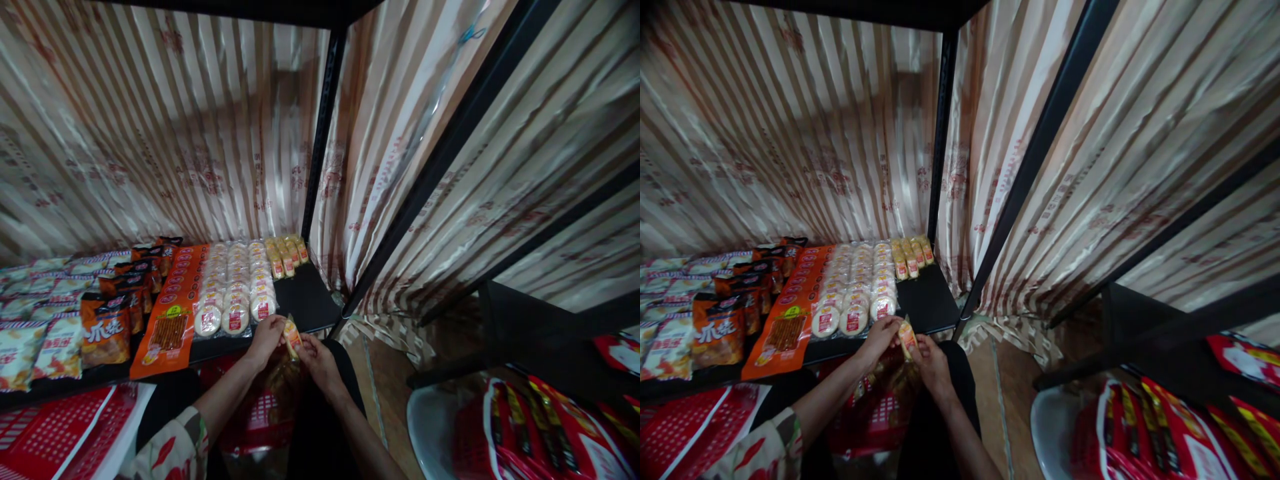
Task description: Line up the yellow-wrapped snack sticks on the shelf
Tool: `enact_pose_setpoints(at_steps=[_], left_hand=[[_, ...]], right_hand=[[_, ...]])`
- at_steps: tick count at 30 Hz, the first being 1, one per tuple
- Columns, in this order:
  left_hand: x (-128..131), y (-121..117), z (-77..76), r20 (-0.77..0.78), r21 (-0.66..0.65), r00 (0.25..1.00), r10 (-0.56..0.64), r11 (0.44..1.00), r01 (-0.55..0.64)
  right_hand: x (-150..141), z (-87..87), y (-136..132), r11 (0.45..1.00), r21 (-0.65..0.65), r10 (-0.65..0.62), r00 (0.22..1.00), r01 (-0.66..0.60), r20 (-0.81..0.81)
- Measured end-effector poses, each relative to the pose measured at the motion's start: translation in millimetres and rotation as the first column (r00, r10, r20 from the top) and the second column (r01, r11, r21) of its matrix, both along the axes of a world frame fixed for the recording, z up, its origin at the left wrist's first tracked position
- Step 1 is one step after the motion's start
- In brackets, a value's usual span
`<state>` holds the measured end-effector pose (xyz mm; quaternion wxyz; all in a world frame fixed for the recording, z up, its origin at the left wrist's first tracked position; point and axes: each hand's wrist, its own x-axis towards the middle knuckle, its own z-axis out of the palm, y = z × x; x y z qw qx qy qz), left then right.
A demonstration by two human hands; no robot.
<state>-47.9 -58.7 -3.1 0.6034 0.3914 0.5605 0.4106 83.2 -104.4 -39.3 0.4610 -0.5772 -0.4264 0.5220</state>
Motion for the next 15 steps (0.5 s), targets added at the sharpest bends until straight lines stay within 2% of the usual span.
enact_pose_setpoints(at_steps=[3, 8, 15], left_hand=[[6.7, 6.3, 2.4, -0.063, 0.035, 0.998, -0.013, 0.999, 0.015], [17.6, 16.6, 8.4, -0.041, 0.008, 0.998, 0.046, 0.999, -0.046], [29.6, 32.6, 14.8, -0.07, 0.075, 0.996, 0.052, 0.996, -0.047]], right_hand=[[4.5, -0.2, 6.7, 0.999, 0.025, 0.039, 0.999, -0.039, 0.015], [12.6, -4.2, 21.2, 0.995, 0.085, 0.045, 0.995, -0.053, 0.09], [22.5, -0.3, 46.3, 0.978, 0.209, -0.025, 0.967, -0.029, 0.252]])
